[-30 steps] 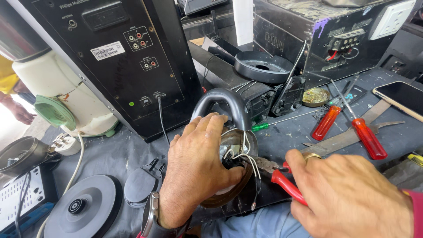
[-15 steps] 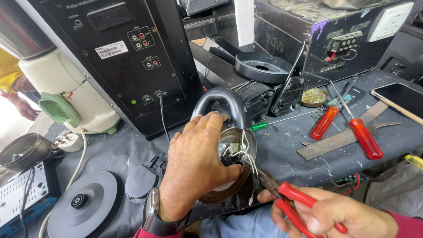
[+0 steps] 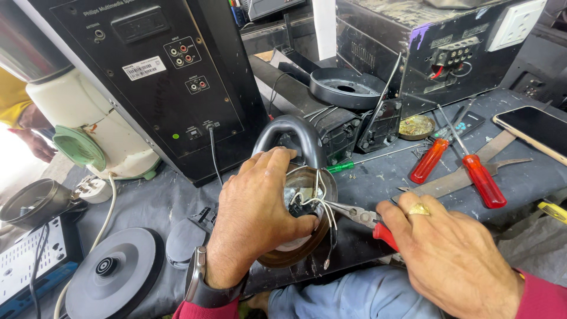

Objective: The person uses pliers to strip the insulation from wires attached to a circular electronic component, likely a speaker. They repeatedly cut and pull the wire ends to expose the metal strands.

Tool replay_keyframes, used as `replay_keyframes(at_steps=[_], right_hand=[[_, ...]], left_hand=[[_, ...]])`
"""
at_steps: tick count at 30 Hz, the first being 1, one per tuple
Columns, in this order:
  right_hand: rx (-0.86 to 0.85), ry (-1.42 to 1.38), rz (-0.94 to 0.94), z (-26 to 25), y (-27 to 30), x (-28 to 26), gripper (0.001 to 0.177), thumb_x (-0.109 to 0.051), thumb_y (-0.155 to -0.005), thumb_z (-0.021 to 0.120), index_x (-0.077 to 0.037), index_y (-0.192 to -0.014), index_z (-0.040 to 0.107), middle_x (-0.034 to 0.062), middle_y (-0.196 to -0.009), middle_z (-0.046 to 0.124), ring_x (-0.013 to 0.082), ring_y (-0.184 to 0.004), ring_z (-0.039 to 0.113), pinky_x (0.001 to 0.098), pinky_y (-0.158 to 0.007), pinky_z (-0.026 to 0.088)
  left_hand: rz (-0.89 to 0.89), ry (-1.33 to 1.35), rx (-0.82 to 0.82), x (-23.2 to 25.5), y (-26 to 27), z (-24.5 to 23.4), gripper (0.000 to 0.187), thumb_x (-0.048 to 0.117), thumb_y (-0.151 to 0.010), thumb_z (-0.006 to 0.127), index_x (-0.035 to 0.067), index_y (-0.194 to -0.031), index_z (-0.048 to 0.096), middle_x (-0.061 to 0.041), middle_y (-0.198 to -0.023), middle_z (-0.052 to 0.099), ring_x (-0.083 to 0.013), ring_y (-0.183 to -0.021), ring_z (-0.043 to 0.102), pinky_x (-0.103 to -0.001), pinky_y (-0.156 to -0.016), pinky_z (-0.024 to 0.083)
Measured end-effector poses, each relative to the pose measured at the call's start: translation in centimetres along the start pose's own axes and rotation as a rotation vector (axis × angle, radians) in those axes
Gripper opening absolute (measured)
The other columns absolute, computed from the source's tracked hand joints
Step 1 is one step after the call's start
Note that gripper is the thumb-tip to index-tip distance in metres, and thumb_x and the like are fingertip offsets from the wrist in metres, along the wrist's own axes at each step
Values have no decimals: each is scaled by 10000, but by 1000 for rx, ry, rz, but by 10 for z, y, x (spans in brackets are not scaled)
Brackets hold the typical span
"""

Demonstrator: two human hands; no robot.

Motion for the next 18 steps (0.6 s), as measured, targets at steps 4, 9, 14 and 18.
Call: replay_keyframes(at_steps=[4,9,14,18], right_hand=[[-44,81,-13,-10,-12,-9,543,-184,-781,632,-94,-1315,609,55,-997,559,257,-940,601,421,-690,510],[-86,-23,12,-10,-16,-11,535,-196,-771,630,-69,-1291,606,56,-968,573,281,-934,619,443,-714,502],[-230,-424,133,-3,-21,8,530,-386,-855,715,-79,-1260,565,83,-927,689,340,-908,684,466,-757,513],[-536,-210,399,13,-11,29,309,-413,-968,630,-162,-1145,600,112,-953,676,314,-946,709,435,-850,528]], left_hand=[[-14,3,-19,0,-1,-1,817,350,-488,902,39,-1186,613,-184,-1103,682,-386,-1058,653,-481,-852,538],[-26,-8,-35,-1,-2,0,866,354,-485,905,55,-1244,616,-188,-1103,680,-386,-1050,655,-487,-842,536],[-6,-5,-26,-1,-2,-2,822,353,-503,898,44,-1210,613,-190,-1116,680,-390,-1056,656,-489,-842,539],[-9,1,-18,-5,-2,2,837,365,-496,908,48,-1213,613,-190,-1121,680,-396,-1053,652,-497,-833,535]])
Point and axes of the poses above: each hand's wrist, its own y-axis away from the middle knuckle, its own z-axis out of the palm, x = y × z, the point moved 2 cm from there along -y, towards the middle knuckle
